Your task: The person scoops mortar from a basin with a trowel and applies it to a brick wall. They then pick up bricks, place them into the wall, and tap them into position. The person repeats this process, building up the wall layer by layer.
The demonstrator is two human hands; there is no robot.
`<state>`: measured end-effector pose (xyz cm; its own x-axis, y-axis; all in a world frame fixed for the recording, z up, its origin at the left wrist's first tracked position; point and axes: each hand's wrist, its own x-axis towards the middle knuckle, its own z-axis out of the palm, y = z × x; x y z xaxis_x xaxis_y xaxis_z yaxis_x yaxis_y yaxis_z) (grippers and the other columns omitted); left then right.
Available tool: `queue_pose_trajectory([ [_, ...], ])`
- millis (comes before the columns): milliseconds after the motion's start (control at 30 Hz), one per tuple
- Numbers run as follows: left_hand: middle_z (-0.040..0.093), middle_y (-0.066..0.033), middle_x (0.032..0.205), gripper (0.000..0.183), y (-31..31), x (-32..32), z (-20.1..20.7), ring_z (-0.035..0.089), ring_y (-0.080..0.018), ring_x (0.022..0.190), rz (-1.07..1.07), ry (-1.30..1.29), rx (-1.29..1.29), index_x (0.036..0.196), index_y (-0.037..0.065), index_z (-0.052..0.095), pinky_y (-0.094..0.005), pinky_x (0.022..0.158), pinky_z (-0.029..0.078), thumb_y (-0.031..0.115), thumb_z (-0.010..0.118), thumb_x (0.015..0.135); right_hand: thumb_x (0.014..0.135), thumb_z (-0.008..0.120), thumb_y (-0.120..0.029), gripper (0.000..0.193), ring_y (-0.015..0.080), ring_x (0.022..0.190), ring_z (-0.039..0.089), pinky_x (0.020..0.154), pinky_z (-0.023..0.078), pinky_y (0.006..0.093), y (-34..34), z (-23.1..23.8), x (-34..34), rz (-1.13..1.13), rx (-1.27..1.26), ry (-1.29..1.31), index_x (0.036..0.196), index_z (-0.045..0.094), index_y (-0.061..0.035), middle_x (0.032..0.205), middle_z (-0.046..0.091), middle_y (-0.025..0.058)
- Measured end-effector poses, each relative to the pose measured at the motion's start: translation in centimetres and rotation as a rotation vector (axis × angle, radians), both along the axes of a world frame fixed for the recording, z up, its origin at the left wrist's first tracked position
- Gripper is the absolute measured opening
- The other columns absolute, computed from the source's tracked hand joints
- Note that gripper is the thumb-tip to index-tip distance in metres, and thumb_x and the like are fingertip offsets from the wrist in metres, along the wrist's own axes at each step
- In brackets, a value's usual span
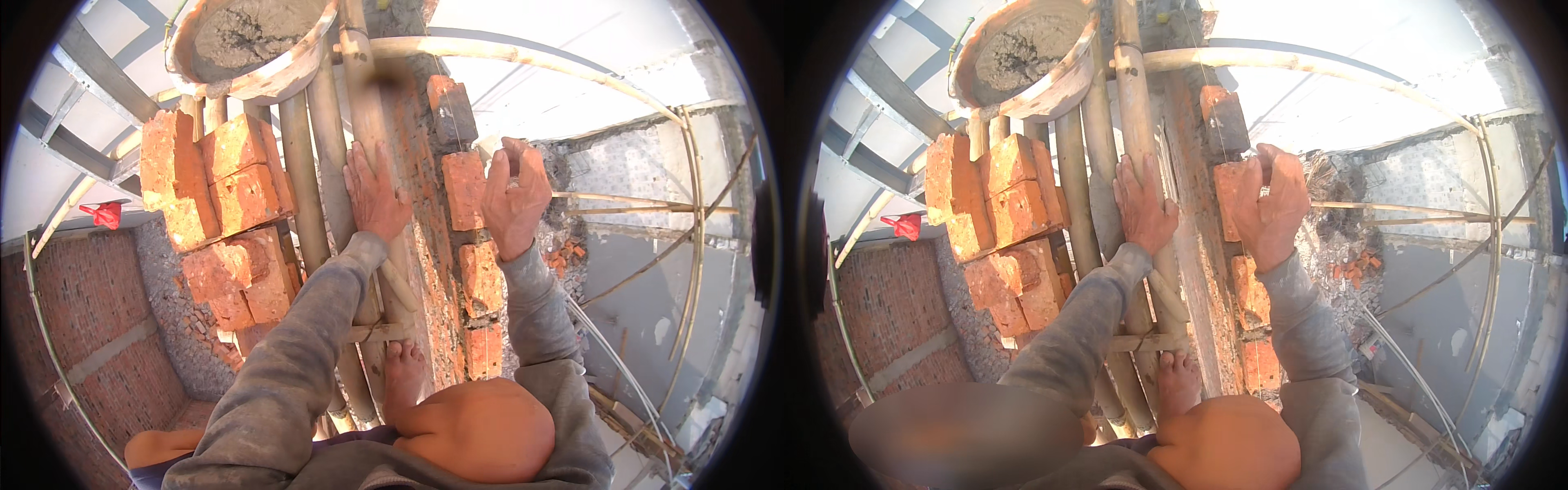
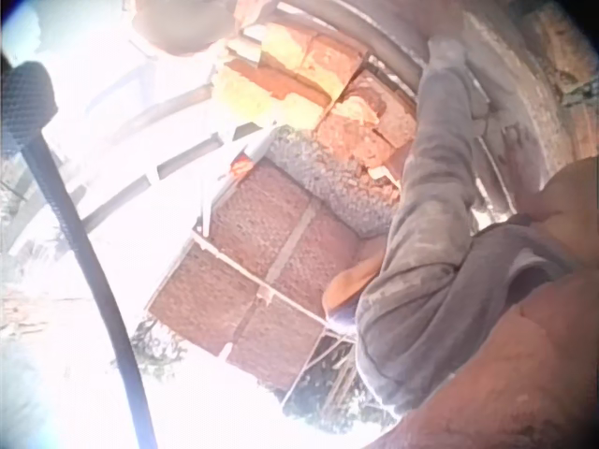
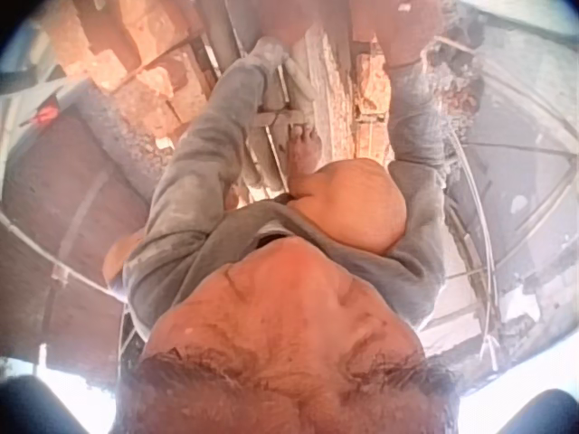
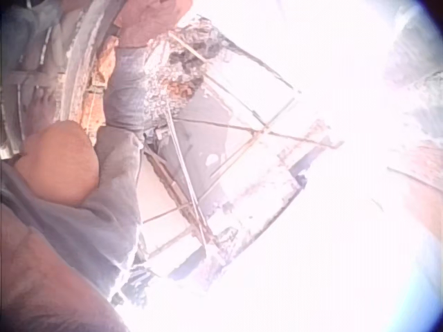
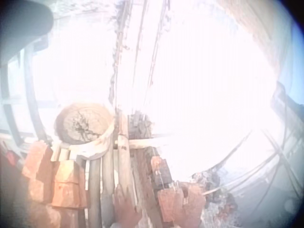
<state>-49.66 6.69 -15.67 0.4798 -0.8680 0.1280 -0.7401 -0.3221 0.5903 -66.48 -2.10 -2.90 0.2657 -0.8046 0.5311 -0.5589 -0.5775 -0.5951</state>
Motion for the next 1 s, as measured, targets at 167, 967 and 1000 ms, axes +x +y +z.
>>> queue_pose_trajectory([
  [167,0.012,-0.0339,0.171,0.101,-0.2,0.2,-0.3,0.009,-0.0509,0.162,-0.01,0.023,0.043,0.17,0.004,0.02,-0.0577,0.132,0.011,0.017,0.072,0.084,0.09,0.077,-0.022,0.039,0.0361,0.093,0.062,0.071,0.055,0.0468,16.1,-2.2,0.9,0.523,0.346,0.578,0.12,0.061,-0.0031,0.1,0.059,0.0165],
  [967,0.074,-0.0098,0.104,0.035,-8.8,4.2,7.8,0.071,-0.0168,0.088,0.108,1.225,-0.113,0.133,-0.006,0.064,-0.0341,0.076,0.062,0.009,0.064,0.101,0.108,0.064,-0.017,0.027,0.0056,0.067,0.053,0.056,0.044,0.0254,5.0,8.4,-7.5,0.276,1.024,-0.718,0.126,0.07,0.0022,0.078,0.061,-0.0003],
  [1000,0.073,-0.0091,0.102,0.033,-10.0,3.3,5.5,0.07,-0.0165,0.086,0.123,1.254,-0.101,0.129,-0.004,0.065,-0.0339,0.074,0.06,0.01,0.068,0.1,0.108,0.064,-0.018,0.028,0.0063,0.067,0.054,0.057,0.045,0.0262,3.4,7.4,-7.7,0.182,0.949,-0.536,0.127,0.069,0.0024,0.077,0.06,-0.0006],
])
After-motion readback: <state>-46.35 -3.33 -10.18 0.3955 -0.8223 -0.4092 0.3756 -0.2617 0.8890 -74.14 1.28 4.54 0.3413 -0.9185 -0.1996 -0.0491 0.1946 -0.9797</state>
